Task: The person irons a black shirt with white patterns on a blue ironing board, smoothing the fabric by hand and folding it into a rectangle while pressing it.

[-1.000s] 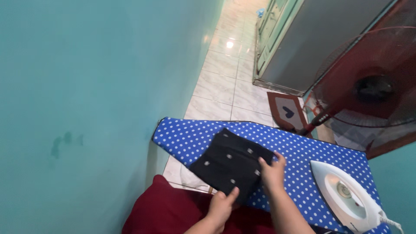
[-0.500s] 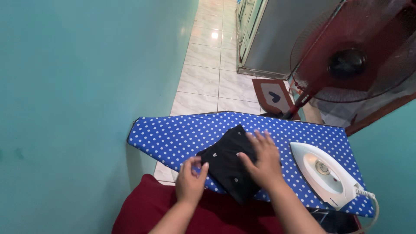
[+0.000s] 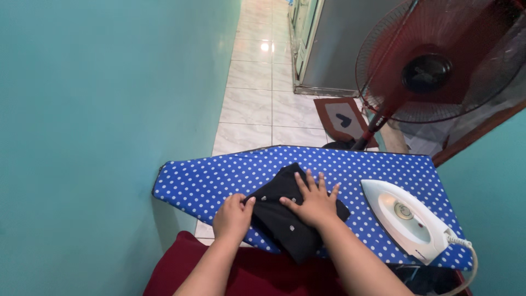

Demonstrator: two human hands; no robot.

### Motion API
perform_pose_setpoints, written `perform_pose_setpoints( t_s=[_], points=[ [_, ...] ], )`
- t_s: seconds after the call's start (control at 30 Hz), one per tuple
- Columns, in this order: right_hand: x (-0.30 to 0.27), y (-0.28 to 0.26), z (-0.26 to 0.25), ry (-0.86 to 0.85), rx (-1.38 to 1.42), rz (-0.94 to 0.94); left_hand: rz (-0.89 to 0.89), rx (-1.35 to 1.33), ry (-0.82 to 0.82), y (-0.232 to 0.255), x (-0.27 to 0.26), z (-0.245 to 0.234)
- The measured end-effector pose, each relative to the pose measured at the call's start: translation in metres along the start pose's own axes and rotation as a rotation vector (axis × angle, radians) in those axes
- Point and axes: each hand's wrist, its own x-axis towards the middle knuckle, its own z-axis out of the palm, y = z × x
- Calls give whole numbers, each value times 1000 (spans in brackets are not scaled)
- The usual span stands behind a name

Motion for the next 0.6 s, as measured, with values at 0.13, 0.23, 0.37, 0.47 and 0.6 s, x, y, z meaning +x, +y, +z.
perform_pose_setpoints(
  t_s=[0.13, 0.23, 0.37, 0.47, 0.6],
  points=[
    [1, 2, -2, 46, 71, 29, 4, 187, -47, 3, -3, 0],
    [-10, 7, -4, 214, 42, -19, 245, 164, 77, 11, -10, 4],
    [-64, 12, 30, 249, -18, -78, 702, 48, -7, 18, -9, 31],
    [-86, 20, 64, 474, 80, -161, 686, 310, -205, 21, 3, 48],
    [-87, 36, 83, 463, 186, -105, 489, 506, -226, 26, 13, 53]
  ],
)
